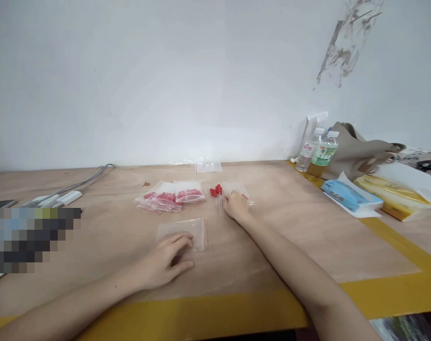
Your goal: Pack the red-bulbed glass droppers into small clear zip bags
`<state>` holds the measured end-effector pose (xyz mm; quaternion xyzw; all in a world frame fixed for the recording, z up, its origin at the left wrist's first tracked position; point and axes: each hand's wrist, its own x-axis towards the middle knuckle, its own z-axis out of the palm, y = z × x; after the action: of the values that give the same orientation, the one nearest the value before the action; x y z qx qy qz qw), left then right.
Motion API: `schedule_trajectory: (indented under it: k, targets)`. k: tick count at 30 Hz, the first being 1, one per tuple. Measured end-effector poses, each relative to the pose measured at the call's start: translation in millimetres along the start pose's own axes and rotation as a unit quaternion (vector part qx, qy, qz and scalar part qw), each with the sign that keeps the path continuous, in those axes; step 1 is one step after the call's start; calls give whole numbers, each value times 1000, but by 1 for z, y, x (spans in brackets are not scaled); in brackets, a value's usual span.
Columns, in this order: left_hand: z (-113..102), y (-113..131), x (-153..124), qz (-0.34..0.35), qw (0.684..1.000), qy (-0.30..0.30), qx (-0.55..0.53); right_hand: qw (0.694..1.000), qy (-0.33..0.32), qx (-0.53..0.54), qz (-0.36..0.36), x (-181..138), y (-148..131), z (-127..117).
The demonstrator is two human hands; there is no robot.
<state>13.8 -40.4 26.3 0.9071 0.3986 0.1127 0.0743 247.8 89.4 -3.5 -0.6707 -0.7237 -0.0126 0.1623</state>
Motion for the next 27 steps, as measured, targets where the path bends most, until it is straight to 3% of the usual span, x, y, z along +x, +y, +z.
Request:
schedule_trajectory:
  k: [4, 6, 10, 14, 22, 24, 27]
  targets:
    - [-5, -16, -2, 100, 991, -80, -38, 998, 1, 40, 39, 11, -1, 0]
    - [-3, -24, -1, 120, 987, -98, -33, 995, -7, 74, 67, 18, -6, -2]
    - [8, -23, 5, 112, 987, -117, -19, 987, -51, 111, 101, 35, -21, -3]
    - [13, -15, 10, 110, 987, -115, -7, 984, -78, 135, 88, 48, -31, 1]
    - [15, -14, 9, 108, 990, -85, 4, 972, -32, 219, 78, 40, -27, -12]
    - [14, -14, 8, 104, 992, -74, 3, 953, -13, 294, 70, 27, -17, -14]
    - [14, -14, 9, 104, 992, -69, -1, 885, -15, 459, 79, 0, -1, -12]
